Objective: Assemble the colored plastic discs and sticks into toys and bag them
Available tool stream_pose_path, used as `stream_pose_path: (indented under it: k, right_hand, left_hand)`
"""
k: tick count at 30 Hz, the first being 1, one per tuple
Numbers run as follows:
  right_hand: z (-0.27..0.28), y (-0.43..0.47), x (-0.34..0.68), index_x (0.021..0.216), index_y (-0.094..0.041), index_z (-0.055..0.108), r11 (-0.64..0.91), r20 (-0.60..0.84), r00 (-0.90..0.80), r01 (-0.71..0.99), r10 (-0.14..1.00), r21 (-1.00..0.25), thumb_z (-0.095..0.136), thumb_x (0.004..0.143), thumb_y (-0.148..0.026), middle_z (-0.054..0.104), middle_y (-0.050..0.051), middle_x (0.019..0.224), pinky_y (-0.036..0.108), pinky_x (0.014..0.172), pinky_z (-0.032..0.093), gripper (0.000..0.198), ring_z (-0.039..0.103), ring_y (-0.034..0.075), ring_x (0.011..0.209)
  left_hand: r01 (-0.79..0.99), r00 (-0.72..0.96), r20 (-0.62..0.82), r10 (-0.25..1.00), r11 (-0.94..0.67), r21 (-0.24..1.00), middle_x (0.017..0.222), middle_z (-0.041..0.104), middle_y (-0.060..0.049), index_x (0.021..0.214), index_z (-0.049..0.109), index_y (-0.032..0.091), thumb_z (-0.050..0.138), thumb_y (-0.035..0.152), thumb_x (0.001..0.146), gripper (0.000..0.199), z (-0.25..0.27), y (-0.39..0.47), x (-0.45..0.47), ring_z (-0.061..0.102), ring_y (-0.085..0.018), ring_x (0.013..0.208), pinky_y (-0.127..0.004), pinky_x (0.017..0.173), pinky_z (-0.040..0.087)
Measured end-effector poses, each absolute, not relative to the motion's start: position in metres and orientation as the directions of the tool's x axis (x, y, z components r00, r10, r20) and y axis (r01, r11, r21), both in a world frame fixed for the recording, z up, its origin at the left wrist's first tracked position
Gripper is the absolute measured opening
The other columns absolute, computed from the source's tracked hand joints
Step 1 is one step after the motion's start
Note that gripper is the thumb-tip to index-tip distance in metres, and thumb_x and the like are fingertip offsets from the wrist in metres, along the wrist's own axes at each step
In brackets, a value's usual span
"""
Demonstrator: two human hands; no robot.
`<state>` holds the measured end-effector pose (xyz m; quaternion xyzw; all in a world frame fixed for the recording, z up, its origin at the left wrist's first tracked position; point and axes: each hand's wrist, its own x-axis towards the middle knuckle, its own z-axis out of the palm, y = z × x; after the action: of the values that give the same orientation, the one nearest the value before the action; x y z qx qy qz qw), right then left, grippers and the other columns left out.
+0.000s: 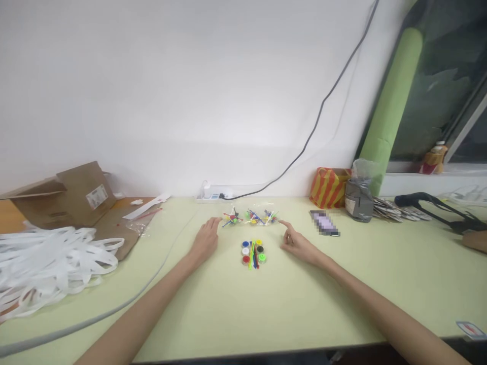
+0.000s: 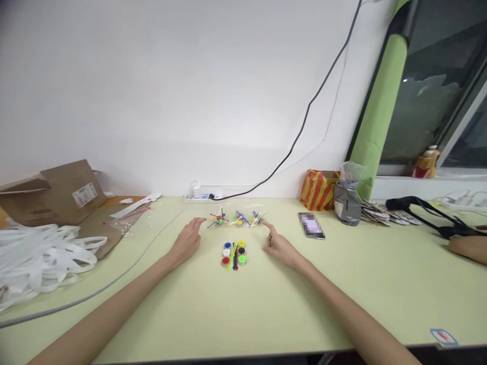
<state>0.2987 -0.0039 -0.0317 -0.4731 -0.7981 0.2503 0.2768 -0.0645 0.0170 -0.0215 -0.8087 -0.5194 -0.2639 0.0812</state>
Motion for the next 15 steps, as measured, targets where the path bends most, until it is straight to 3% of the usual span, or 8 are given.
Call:
stream_pose_path:
  k: [4,7,15]
  right_hand:
    - [-0.041,0.018,0.271,0.153,-0.027,0.019,0.375,0.26,-0.274,0.753,0.926,-0.541,0.048,0.086,-0.02,0.059,0.0,0.085,0.029,0.071,0.042,0.074,0.06,0.019,0.076]
    - [-0.044,0.019,0.263,0.153,-0.028,0.018,0.382,0.261,-0.285,0.776,0.922,-0.502,0.044,0.088,-0.021,0.061,0.001,0.087,0.031,0.072,0.043,0.07,0.062,0.021,0.078]
    - [-0.047,0.007,0.266,0.154,-0.027,0.017,0.375,0.273,-0.258,0.668,0.927,-0.643,0.035,0.093,-0.024,0.059,0.003,0.092,0.031,0.071,0.049,0.063,0.06,0.019,0.073]
  left_hand:
    - [0.868,0.343,0.507,0.791,-0.473,0.151,0.151,0.042,-0.011,0.152,0.028,0.024,0.037,0.013,0.093,0.061,-0.028,0.051,-0.065,0.041,-0.024,0.139,-0.045,0.113,0.035]
    - [0.868,0.391,0.439,0.809,-0.482,0.117,0.16,0.031,-0.007,0.156,0.021,0.032,0.033,0.031,0.101,0.056,-0.038,0.056,-0.071,0.029,-0.022,0.147,-0.047,0.118,0.026]
    - [0.921,0.321,0.282,0.904,-0.368,0.13,0.163,0.021,-0.003,0.157,0.014,0.035,0.026,0.043,0.103,0.056,-0.043,0.05,-0.076,0.019,-0.024,0.151,-0.053,0.119,0.021]
